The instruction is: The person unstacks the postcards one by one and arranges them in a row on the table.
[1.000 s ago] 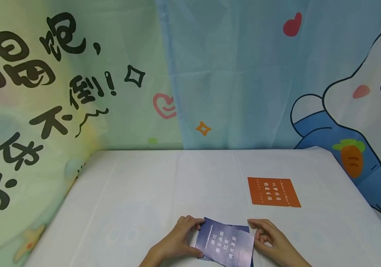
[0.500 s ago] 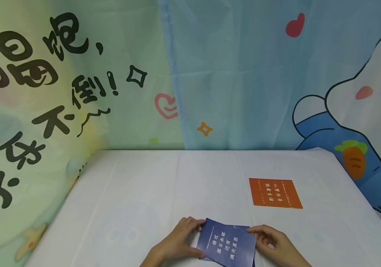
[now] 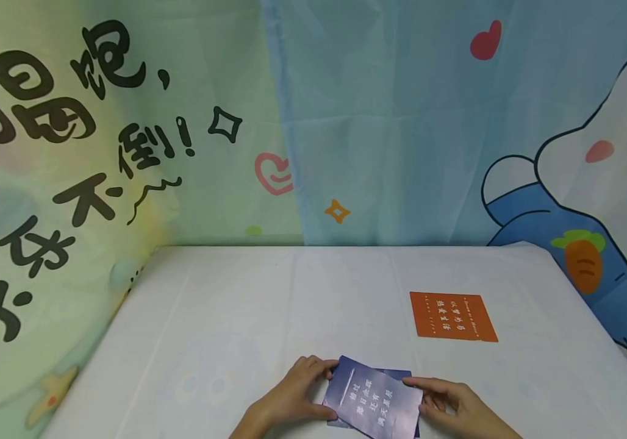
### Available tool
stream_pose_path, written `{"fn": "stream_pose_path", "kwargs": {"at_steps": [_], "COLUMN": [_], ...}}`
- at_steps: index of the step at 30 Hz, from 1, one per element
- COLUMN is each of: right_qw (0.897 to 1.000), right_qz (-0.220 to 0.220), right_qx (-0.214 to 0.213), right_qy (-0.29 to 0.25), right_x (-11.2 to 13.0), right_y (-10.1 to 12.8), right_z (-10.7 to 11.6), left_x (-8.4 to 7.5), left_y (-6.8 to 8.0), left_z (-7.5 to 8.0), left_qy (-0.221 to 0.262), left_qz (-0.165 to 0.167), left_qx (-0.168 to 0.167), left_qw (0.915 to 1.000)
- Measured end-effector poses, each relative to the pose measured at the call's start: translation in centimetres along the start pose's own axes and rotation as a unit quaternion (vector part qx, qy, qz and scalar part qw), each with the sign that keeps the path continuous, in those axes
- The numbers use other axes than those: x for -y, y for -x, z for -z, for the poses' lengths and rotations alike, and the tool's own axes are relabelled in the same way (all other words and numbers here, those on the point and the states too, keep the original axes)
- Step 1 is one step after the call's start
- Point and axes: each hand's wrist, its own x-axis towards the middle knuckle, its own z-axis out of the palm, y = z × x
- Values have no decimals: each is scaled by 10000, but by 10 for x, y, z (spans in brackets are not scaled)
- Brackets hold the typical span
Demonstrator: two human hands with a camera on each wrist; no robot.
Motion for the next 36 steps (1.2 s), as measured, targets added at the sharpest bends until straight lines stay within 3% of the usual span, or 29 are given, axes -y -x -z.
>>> {"fn": "stream_pose_path", "kwargs": {"at_steps": [12, 20, 29, 33, 36], "right_qw": [9998, 9982, 9929, 9922, 9918], "right_qz": [187, 552, 783, 645, 364], "right_qx": [-86, -58, -130, -407, -740], "right_qy": [-31, -218, -885, -986, -972], "right_x": [0, -1, 2, 5, 8], "right_y": [-3, -2, 2, 3, 2], "right_z": [2, 3, 4, 4, 3], "left_x": [3, 4, 6, 2, 0], "left_y": [-3, -5, -9, -13, -14], "left_z": [1, -2, -3, -1, 2], "left_qy": [580, 347, 448, 511, 675], "left_qz": [87, -573, -868, -1037, -909], "left_qx": [-138, -836, -1154, -1330, -1329], "left_qw": [9982, 9942, 9885, 9843, 9846]}}
